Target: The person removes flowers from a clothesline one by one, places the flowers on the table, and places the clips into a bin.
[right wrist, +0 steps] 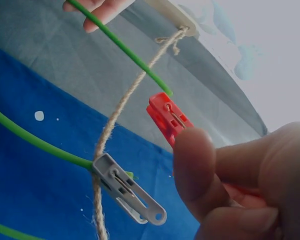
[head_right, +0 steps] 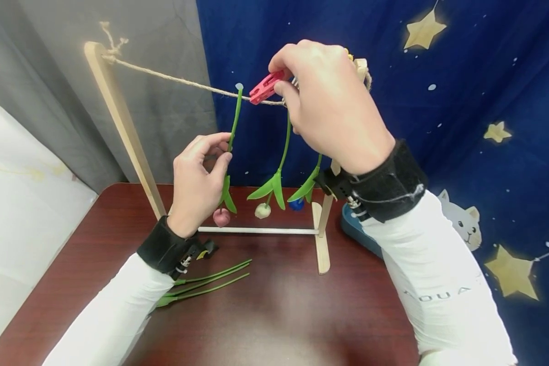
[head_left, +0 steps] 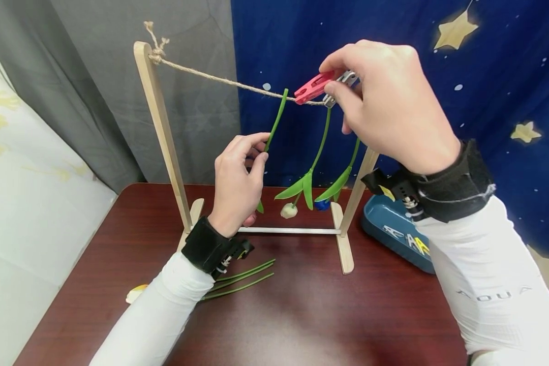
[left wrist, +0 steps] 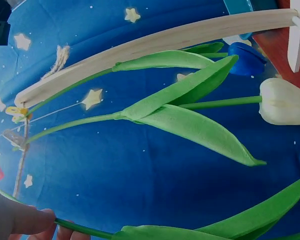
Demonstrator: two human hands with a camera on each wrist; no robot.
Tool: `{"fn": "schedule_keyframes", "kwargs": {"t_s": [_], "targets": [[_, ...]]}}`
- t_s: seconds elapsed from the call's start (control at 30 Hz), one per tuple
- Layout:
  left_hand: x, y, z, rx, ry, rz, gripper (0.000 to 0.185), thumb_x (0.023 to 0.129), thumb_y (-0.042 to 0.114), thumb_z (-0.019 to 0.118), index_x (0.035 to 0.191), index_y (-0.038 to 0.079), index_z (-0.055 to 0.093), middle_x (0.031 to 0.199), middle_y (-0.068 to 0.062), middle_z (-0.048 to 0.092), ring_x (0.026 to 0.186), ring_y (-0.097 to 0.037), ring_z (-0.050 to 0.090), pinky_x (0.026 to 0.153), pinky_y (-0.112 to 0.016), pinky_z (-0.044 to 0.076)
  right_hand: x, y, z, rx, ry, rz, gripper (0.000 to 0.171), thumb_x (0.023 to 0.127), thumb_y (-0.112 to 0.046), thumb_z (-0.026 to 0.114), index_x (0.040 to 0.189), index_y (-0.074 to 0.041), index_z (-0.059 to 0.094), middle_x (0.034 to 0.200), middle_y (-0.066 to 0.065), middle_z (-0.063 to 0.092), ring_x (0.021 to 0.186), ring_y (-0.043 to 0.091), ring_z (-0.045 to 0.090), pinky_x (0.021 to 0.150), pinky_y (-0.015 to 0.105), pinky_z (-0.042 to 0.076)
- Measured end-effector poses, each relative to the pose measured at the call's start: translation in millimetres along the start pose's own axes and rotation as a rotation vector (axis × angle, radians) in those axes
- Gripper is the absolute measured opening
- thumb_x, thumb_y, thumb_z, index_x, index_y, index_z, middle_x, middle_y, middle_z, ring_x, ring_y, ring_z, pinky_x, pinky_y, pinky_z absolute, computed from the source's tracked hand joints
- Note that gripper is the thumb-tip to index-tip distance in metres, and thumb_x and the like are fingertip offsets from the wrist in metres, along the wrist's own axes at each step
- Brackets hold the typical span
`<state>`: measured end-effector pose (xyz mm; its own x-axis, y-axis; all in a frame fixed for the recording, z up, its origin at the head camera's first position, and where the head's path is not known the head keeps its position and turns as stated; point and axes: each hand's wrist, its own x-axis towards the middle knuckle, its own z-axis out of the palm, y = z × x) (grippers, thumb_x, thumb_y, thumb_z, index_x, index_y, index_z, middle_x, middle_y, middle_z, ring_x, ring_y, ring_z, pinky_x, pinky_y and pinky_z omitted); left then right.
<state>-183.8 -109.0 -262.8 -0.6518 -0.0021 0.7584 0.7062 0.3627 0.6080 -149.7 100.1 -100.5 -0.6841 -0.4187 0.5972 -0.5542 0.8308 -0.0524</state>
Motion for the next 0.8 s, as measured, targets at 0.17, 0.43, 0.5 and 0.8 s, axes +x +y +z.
{"fn": "schedule_keyframes", "kwargs": {"t_s": [0.17, 0.43, 0.5, 0.8], "targets": [[-8.6, 3.0, -11.9, 0.048, -0.012, 0.042, 0.030, 0.099, -0.009, 0.066, 0.126, 0.002, 0.073, 0.104, -0.012, 0.067, 0.093, -0.019, 0.064, 0.082, -0.033, 0.057, -15.6, 0.0, -3.5, 0.013, -0.005, -0.005, 0.035, 0.106, -0.022, 0.066, 0.138, -0.008, 0.069, 0.117, 0.012, 0.069, 0.062, 0.016, 0.066, 0.079, 0.030, 0.050], [-28.4, 7.4, -30.1, 0.154, -0.077, 0.084, 0.031, 0.100, -0.010, 0.065, 0.127, 0.002, 0.073, 0.108, -0.010, 0.068, 0.093, -0.019, 0.062, 0.078, -0.036, 0.054, -46.2, 11.4, 1.1, 0.023, 0.028, -0.036, 0.037, 0.098, -0.015, 0.078, 0.133, -0.007, 0.072, 0.113, 0.010, 0.072, 0.069, 0.017, 0.067, 0.063, 0.023, 0.042], [-33.2, 8.7, -34.2, 0.184, -0.099, 0.090, 0.031, 0.100, -0.010, 0.065, 0.128, 0.002, 0.073, 0.109, -0.011, 0.069, 0.095, -0.021, 0.062, 0.079, -0.036, 0.054, -55.2, 16.0, 3.3, 0.033, 0.029, -0.024, 0.037, 0.096, -0.013, 0.080, 0.132, -0.006, 0.073, 0.108, 0.011, 0.072, 0.071, 0.019, 0.069, 0.064, 0.024, 0.041], [-56.1, 11.0, -53.2, 0.338, -0.200, 0.129, 0.031, 0.100, -0.010, 0.062, 0.126, 0.002, 0.073, 0.110, -0.010, 0.068, 0.100, -0.026, 0.061, 0.085, -0.037, 0.054, -99.9, 47.7, 18.5, 0.038, 0.002, 0.085, 0.039, 0.088, -0.009, 0.087, 0.125, -0.007, 0.075, 0.102, 0.011, 0.074, 0.071, 0.021, 0.069, 0.064, 0.017, 0.040]]}}
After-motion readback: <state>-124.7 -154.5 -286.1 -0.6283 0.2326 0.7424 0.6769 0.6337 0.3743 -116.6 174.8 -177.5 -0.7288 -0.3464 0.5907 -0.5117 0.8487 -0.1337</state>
